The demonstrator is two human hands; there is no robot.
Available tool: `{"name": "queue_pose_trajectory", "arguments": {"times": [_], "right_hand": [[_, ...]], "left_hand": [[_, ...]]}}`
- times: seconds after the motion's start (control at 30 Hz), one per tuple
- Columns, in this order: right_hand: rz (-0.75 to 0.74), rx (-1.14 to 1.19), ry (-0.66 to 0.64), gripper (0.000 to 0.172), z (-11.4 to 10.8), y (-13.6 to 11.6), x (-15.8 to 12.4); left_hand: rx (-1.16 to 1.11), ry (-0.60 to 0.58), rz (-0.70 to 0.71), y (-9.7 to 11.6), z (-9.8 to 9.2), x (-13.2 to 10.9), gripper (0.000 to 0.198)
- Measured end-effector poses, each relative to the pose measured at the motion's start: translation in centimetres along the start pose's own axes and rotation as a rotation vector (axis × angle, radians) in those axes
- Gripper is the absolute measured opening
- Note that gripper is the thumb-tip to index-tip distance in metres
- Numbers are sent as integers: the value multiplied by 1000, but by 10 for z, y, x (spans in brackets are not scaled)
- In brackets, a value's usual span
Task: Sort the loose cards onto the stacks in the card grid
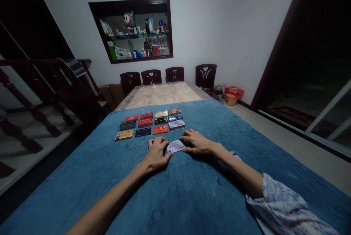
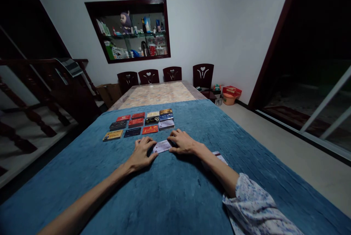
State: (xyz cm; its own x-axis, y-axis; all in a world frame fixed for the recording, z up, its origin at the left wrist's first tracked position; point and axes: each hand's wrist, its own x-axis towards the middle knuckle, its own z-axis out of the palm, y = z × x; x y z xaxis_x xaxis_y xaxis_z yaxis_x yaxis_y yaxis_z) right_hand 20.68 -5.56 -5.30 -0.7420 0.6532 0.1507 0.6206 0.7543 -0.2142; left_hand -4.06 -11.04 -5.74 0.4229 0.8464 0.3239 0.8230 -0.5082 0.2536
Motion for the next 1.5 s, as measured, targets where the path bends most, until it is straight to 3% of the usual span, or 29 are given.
{"name": "queue_pose_trajectory", "arguments": {"times": [0.2, 0.43, 0.57, 0.83, 1.03, 1.2, 1.5], "right_hand": [[9, -50, -28, 53, -3, -2, 3], [-37, -85, 39, 46, -6, 2, 6], [-60, -165, 87, 39, -14, 10, 12], [-58, -166, 197, 42, -34, 37, 30], [43, -162, 245, 31, -28, 48, 42], [183, -195, 244, 32, -20, 51, 46], [267, -222, 202, 33, -9, 57, 53]], "left_hand": [[-50, -48, 46, -6, -6, 7, 31], [-60, -58, 120, -11, -8, 16, 33], [-48, -14, 136, -18, -5, 28, 32], [-48, 121, 83, -27, 4, 61, 29], [-67, 149, 30, -33, 8, 84, 25], [-58, 140, -25, -39, 16, 101, 24], [-67, 121, -60, -48, 28, 107, 20]]}}
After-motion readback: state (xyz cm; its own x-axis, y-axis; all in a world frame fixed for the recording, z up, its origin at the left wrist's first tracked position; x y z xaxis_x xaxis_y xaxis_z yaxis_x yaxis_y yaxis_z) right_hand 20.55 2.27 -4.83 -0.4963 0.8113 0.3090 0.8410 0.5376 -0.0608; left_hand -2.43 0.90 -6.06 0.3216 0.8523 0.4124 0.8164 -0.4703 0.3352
